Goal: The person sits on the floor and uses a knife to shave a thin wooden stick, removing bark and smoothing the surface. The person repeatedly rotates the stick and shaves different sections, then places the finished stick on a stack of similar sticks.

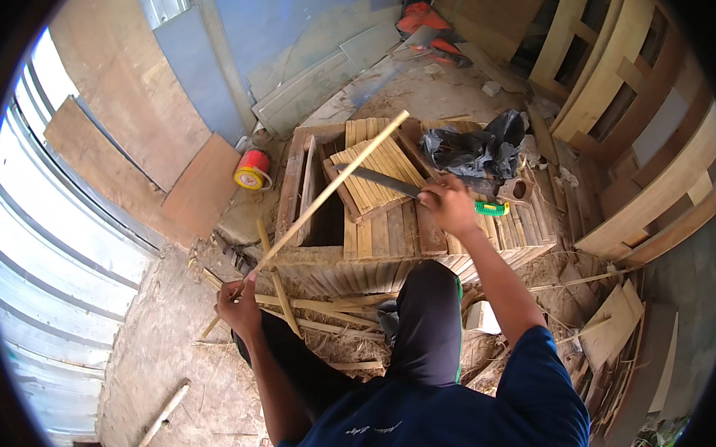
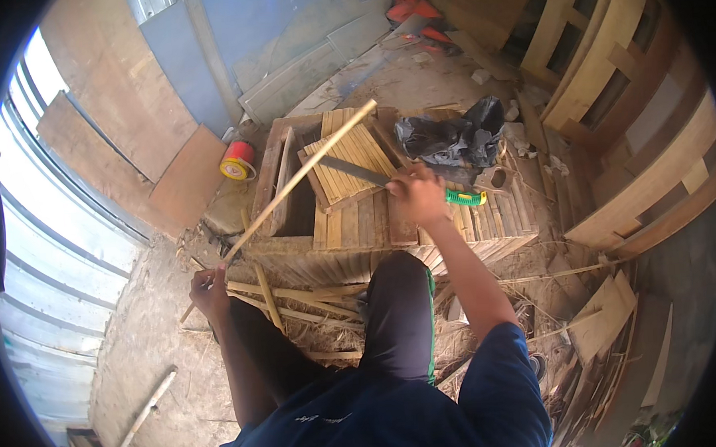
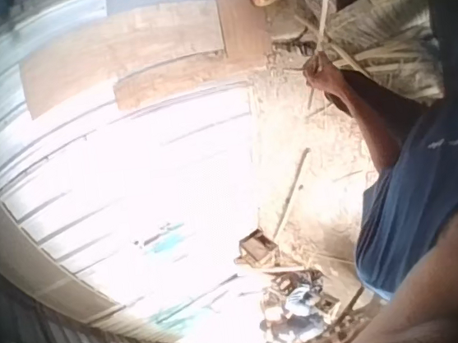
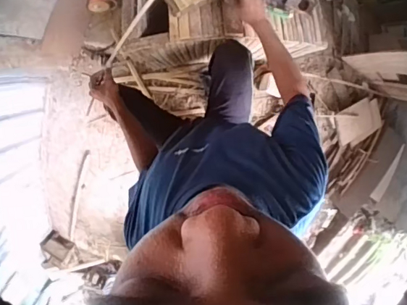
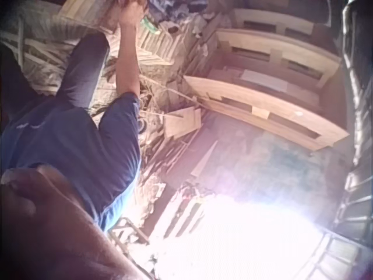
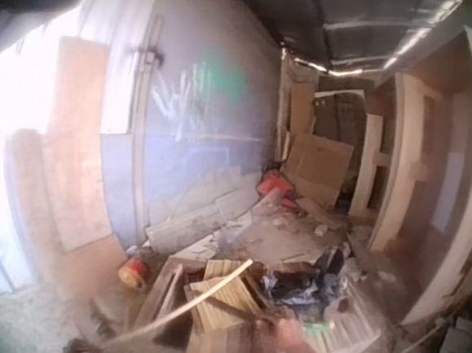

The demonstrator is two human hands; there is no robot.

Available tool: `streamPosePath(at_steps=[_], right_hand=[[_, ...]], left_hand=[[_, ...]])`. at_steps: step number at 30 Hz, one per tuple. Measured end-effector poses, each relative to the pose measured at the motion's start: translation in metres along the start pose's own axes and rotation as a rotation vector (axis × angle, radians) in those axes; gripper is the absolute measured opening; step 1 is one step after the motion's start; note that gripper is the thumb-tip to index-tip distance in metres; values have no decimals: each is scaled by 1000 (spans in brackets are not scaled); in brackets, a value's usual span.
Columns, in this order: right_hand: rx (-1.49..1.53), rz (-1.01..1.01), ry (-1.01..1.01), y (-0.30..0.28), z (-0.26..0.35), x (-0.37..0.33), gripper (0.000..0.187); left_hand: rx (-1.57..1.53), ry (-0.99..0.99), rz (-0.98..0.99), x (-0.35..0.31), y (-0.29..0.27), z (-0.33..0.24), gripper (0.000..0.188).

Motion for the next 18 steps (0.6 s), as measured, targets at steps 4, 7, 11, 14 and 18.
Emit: streamPosePath(at_steps=[4, 7, 11, 14, 18], right_hand=[[30, -47, 391, -39, -80, -13, 25], [-148, 313, 600, -65, -135, -38, 52], [-334, 530, 445, -73, -168, -57, 60], [-368, 522, 311, -70, -177, -59, 69], [-321, 512, 157, -63, -179, -52, 71]], left_hand=[[-44, 78, 104, -7, 6, -3, 25], [-159, 23, 134, -13, 15, -5, 21], [-55, 20, 137, -17, 25, -9, 17], [-56, 41, 140, -20, 28, -15, 15], [-10, 52, 144, -24, 26, -25, 15]])
Point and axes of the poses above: each hand's wrist, its own x-axis towards the middle knuckle, its own y-axis out of the palm, z = x × y, the point moved 1 cm from there along x, towards the middle knuckle, and after that the axes turned 11 degrees about z, right-handed, at the moved point
